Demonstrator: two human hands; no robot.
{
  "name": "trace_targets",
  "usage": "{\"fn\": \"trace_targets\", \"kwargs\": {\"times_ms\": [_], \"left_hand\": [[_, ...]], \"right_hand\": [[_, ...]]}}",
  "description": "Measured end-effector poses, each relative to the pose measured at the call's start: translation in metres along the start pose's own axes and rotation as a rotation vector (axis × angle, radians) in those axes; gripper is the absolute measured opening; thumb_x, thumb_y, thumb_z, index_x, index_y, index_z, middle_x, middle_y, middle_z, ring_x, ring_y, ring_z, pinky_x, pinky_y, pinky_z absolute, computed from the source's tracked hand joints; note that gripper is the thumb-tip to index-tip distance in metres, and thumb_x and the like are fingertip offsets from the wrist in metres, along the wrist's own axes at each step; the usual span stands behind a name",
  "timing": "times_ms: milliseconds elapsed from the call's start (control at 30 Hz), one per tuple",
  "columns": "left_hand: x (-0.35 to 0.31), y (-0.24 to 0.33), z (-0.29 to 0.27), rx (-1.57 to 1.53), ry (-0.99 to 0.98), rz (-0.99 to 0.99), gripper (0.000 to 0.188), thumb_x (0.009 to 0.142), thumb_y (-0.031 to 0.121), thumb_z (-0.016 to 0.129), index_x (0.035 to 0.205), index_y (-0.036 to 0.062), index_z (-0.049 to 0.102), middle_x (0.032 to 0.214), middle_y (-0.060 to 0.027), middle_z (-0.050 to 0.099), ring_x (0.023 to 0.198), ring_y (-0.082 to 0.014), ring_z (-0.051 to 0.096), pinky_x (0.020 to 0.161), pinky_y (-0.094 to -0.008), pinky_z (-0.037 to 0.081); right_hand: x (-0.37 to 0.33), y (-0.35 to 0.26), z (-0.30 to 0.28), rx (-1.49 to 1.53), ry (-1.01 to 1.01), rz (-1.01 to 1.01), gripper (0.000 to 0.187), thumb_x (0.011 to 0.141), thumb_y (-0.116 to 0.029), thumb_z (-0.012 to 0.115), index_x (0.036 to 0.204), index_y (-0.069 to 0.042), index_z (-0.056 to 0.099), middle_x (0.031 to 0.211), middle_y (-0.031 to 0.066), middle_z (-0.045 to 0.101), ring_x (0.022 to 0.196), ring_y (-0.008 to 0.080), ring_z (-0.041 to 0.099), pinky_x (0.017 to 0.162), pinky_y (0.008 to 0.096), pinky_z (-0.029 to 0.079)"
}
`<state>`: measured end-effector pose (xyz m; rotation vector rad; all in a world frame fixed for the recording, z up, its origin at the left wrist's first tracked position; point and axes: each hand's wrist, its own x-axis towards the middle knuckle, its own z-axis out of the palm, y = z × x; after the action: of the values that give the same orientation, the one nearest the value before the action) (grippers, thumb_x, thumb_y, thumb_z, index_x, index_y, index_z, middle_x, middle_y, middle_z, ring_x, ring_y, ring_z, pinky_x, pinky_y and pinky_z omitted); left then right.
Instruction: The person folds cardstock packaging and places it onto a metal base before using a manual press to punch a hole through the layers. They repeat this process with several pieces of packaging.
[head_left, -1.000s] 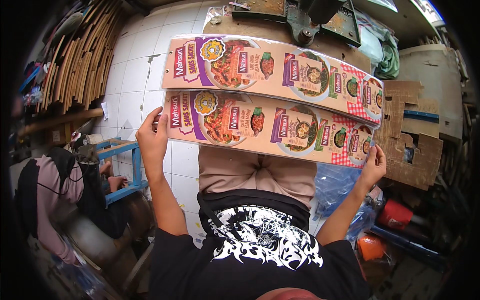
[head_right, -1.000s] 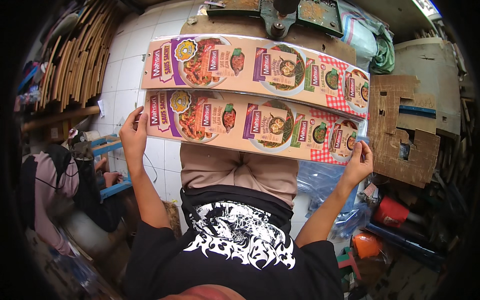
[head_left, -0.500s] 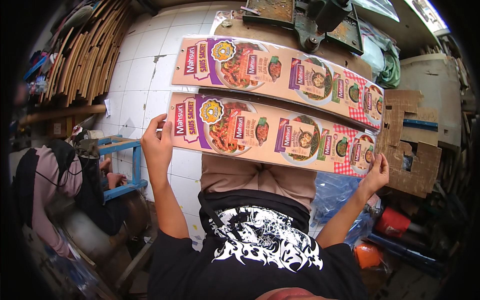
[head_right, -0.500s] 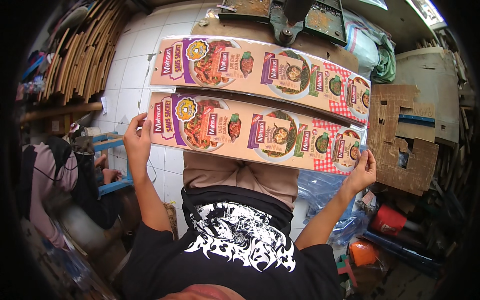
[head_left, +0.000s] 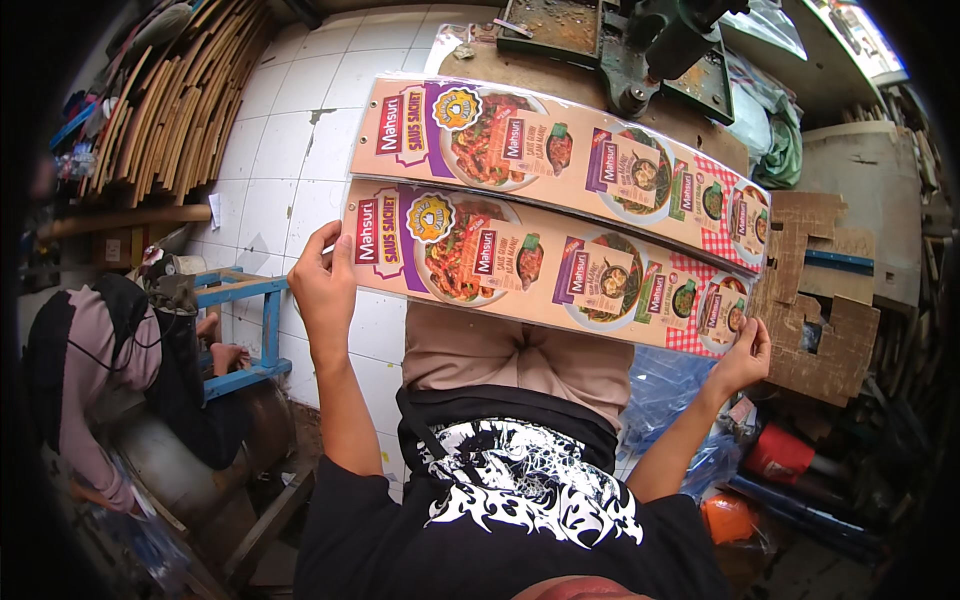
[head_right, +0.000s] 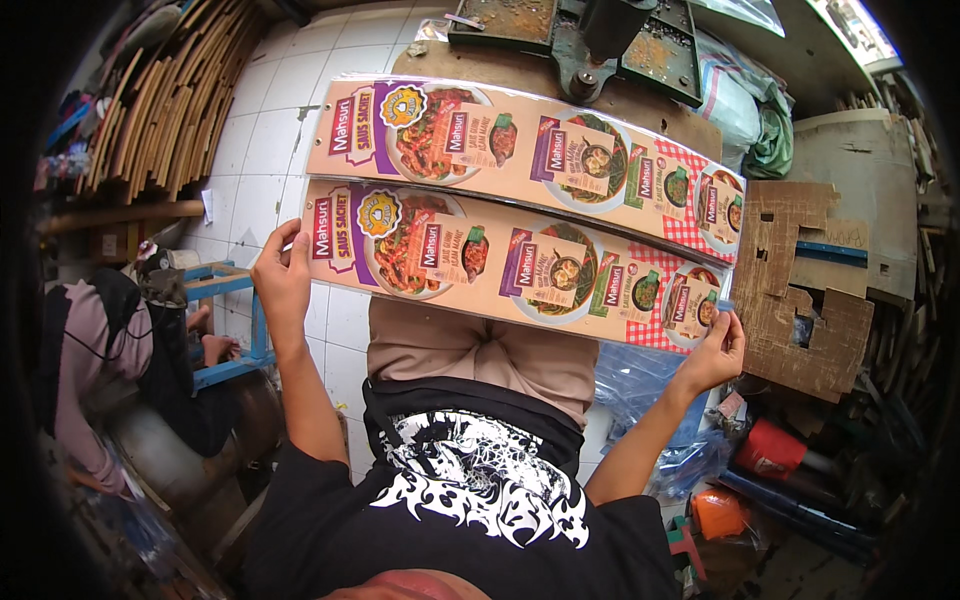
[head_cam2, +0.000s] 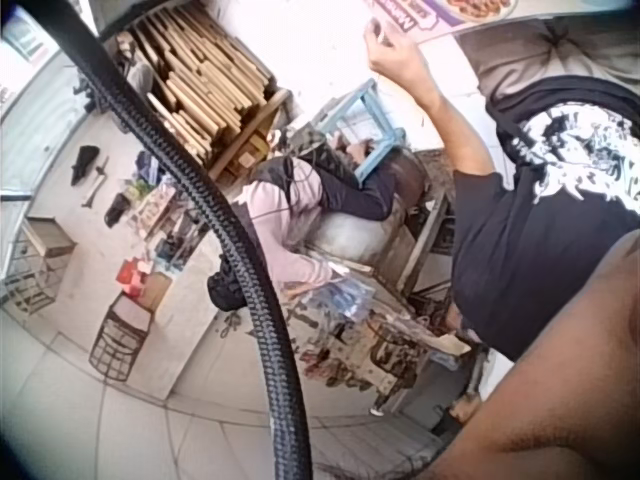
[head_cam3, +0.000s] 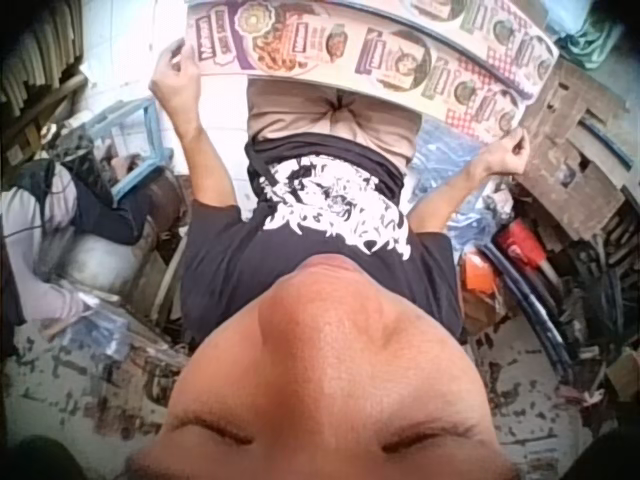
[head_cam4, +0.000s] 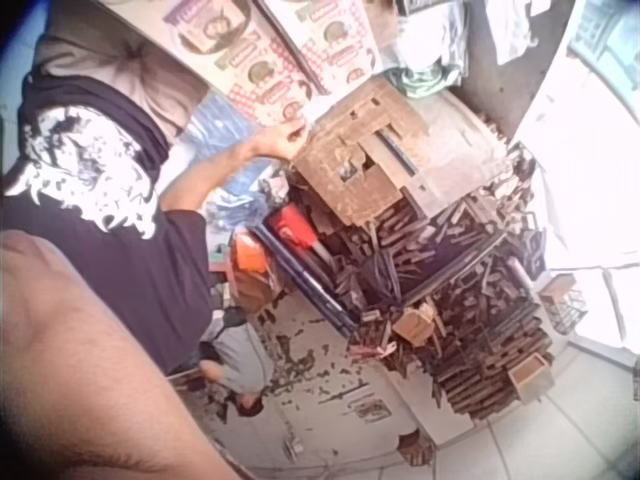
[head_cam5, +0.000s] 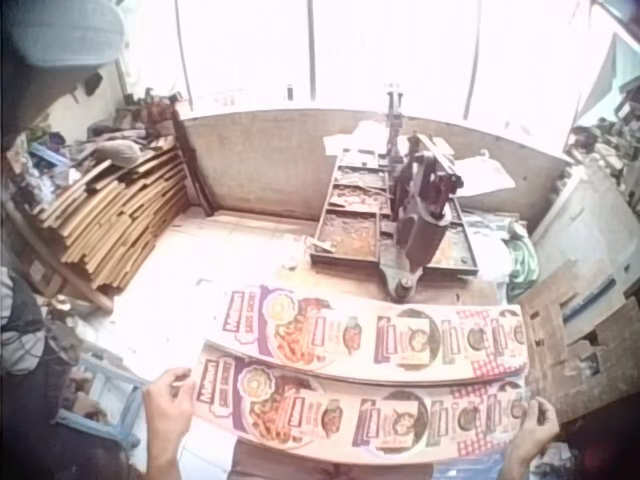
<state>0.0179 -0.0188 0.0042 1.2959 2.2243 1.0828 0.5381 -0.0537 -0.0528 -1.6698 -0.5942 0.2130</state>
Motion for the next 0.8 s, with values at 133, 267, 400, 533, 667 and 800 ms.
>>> {"fn": "trace_targets", "kwargs": {"times_ms": [133, 267, 400, 533, 667, 800], "left_hand": [[0.003, -0.01, 0.0, 0.031, 0.068, 0.136, 0.025, 0.09, 0.01, 0.061, 0.109, -0.0063, 0.066, 0.096, -0.0159, 0.07, 0.081, -0.0186, 0.067, 0.069, -0.0304, 0.053], [0.001, 0.016, -0.012, 0.118, -0.01, 0.081, 0.025, 0.09, 0.01, 0.061, 0.109, -0.0057, 0.066, 0.099, -0.0155, 0.069, 0.084, -0.0193, 0.066, 0.066, -0.0301, 0.052], [0.004, 0.017, -0.017, 0.111, -0.042, 0.06, 0.024, 0.09, 0.01, 0.06, 0.108, -0.0053, 0.066, 0.094, -0.0143, 0.069, 0.079, -0.0177, 0.065, 0.063, -0.0297, 0.05], [0.008, 0.017, -0.021, 0.051, -0.126, -0.058, 0.026, 0.092, 0.01, 0.058, 0.113, -0.006, 0.063, 0.092, -0.0131, 0.067, 0.079, -0.0137, 0.063, 0.066, -0.0274, 0.052], [0.005, -0.004, -0.023, -0.167, -0.177, -0.083, 0.029, 0.095, 0.01, 0.055, 0.116, -0.0091, 0.058, 0.098, -0.0105, 0.066, 0.083, -0.0114, 0.062, 0.072, -0.0254, 0.052], [-0.008, -0.012, -0.032, -0.34, -0.238, -0.129, 0.029, 0.095, 0.009, 0.053, 0.116, -0.0105, 0.057, 0.101, -0.0094, 0.065, 0.087, -0.0106, 0.062, 0.077, -0.0237, 0.051]], "right_hand": [[-0.01, -0.014, 0.007, -0.129, 0.023, -0.074, 0.017, 0.092, -0.004, 0.064, 0.103, 0.008, 0.066, 0.094, 0.013, 0.07, 0.085, 0.0157, 0.067, 0.077, 0.0254, 0.055], [-0.012, -0.019, 0.008, -0.119, 0.017, -0.067, 0.019, 0.091, -0.005, 0.065, 0.104, 0.008, 0.067, 0.094, 0.0119, 0.07, 0.084, 0.0144, 0.067, 0.076, 0.0252, 0.055], [-0.006, -0.021, 0.006, -0.161, 0.006, -0.074, 0.02, 0.091, -0.005, 0.066, 0.105, 0.009, 0.066, 0.094, 0.012, 0.07, 0.084, 0.0145, 0.067, 0.076, 0.0252, 0.055], [0.0, -0.018, 0.004, -0.066, -0.004, -0.015, 0.019, 0.09, -0.003, 0.066, 0.105, 0.009, 0.066, 0.095, 0.0122, 0.069, 0.084, 0.0151, 0.066, 0.076, 0.0252, 0.057], [0.006, -0.008, 0.0, -0.013, -0.022, 0.009, 0.019, 0.09, -0.003, 0.065, 0.105, 0.01, 0.065, 0.095, 0.0119, 0.068, 0.084, 0.0155, 0.066, 0.076, 0.0254, 0.058], [0.004, -0.008, -0.008, 0.032, -0.012, 0.035, 0.019, 0.091, -0.003, 0.065, 0.105, 0.01, 0.065, 0.094, 0.0113, 0.067, 0.082, 0.0159, 0.066, 0.076, 0.0252, 0.058]]}}
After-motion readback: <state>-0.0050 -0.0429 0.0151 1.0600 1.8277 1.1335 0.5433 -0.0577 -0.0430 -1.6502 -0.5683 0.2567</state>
